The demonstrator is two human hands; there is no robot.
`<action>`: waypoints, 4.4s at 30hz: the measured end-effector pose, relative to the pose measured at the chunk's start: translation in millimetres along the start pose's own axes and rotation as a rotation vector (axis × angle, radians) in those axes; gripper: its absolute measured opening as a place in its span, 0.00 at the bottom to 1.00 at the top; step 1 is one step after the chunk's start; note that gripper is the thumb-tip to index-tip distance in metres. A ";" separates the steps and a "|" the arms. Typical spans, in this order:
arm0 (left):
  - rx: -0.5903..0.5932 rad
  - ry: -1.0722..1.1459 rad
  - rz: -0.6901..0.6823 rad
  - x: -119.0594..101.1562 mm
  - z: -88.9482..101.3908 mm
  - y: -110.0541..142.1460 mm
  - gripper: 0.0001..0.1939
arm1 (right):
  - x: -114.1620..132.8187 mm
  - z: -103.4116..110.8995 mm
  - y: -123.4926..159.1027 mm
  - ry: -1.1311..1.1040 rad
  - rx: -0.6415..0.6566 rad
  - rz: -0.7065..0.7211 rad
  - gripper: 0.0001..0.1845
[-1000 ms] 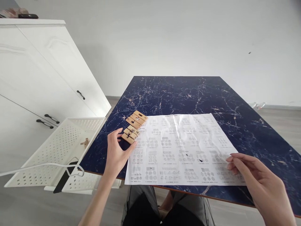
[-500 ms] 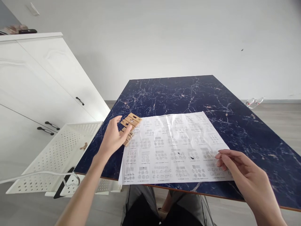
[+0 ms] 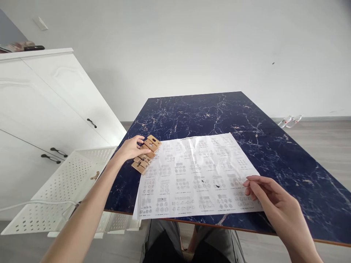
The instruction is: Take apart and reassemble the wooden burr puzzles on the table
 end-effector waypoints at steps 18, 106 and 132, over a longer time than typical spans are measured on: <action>0.047 0.132 -0.303 4.4 19.2 -12.8 0.31 | 7.3 1.2 1.8 -0.060 -0.027 0.010 0.18; 0.233 0.173 -0.802 -167.7 -85.1 32.6 0.22 | 0.8 1.7 -2.4 -0.036 0.030 0.035 0.18; 0.008 0.308 -0.692 -149.1 -100.3 54.6 0.21 | 7.2 -2.7 -0.7 0.001 0.018 0.078 0.19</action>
Point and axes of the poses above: each hand's wrist, its own y-axis away from the middle knuckle, its own z-axis out of the back of the hand, x = y × z, the point moved 5 cm from there along -y, towards the middle knuckle, and after that the axes turned 12 degrees about -z, right-handed, at the moved point
